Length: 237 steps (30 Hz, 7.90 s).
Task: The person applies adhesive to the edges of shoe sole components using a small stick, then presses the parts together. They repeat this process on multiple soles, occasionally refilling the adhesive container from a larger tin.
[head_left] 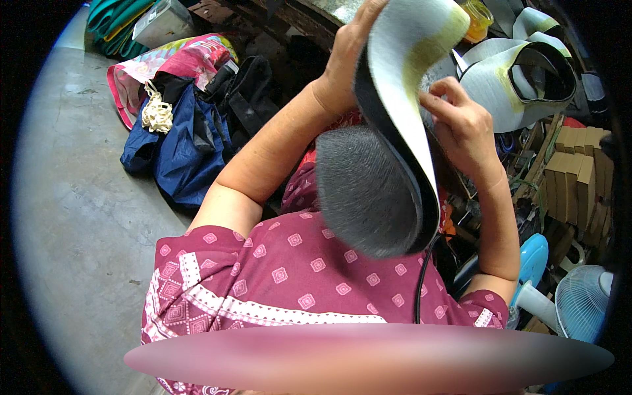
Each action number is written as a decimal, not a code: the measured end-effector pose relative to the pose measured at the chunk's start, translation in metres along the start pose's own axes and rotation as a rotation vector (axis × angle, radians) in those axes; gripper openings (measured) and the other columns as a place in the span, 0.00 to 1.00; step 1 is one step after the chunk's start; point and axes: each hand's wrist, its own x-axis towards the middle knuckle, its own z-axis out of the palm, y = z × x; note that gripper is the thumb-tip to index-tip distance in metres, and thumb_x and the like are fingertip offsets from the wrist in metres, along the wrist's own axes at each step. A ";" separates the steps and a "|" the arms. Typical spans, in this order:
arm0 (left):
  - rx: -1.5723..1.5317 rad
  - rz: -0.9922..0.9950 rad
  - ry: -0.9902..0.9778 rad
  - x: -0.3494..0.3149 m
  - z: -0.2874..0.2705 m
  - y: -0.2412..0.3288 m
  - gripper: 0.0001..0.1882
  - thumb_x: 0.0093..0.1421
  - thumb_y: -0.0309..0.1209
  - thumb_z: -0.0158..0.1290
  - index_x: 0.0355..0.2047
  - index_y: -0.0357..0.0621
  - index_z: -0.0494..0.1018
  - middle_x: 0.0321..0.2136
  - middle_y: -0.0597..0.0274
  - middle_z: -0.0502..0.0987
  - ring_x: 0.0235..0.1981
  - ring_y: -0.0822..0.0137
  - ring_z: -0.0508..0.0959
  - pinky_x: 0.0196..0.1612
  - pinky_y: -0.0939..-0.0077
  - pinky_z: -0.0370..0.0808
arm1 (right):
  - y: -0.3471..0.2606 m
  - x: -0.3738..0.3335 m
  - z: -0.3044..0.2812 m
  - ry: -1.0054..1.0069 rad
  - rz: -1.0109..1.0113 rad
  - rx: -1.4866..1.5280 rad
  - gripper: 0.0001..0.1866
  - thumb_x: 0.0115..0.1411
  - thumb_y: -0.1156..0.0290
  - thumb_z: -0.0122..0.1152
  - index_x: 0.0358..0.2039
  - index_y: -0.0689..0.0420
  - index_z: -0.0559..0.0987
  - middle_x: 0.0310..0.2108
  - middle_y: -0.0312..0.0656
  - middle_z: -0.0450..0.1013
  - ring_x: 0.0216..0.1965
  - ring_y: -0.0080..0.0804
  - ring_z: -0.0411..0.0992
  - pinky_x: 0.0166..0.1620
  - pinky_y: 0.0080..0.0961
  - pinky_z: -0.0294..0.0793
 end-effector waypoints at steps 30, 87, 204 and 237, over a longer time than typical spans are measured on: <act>0.018 -0.539 0.228 -0.028 -0.022 0.037 0.08 0.62 0.24 0.57 0.40 0.35 0.78 0.32 0.47 0.80 0.34 0.51 0.81 0.39 0.68 0.76 | 0.061 0.058 -0.079 0.114 0.214 0.227 0.24 0.70 0.51 0.50 0.59 0.52 0.76 0.36 0.38 0.73 0.37 0.24 0.70 0.40 0.21 0.71; -0.109 -0.803 -0.015 -0.006 0.001 0.004 0.18 0.62 0.39 0.57 0.31 0.31 0.80 0.20 0.46 0.78 0.21 0.60 0.79 0.28 0.67 0.74 | -0.016 0.005 -0.003 0.020 0.343 0.569 0.25 0.70 0.66 0.48 0.65 0.63 0.66 0.56 0.45 0.65 0.57 0.33 0.66 0.62 0.28 0.61; 0.069 -0.394 -0.159 0.004 -0.008 0.050 0.12 0.60 0.33 0.63 0.39 0.38 0.80 0.23 0.65 0.78 0.27 0.82 0.74 0.31 0.81 0.73 | 0.008 0.058 -0.050 0.550 0.224 -0.135 0.31 0.47 0.86 0.58 0.55 0.59 0.76 0.29 0.42 0.76 0.27 0.31 0.72 0.35 0.26 0.72; -0.951 -0.930 0.170 -0.021 -0.046 0.048 0.11 0.69 0.28 0.52 0.46 0.32 0.74 0.37 0.61 0.80 0.35 0.76 0.79 0.40 0.82 0.77 | 0.200 0.119 -0.064 -0.059 0.589 -0.289 0.43 0.64 0.29 0.33 0.41 0.53 0.86 0.53 0.50 0.75 0.58 0.49 0.69 0.64 0.46 0.62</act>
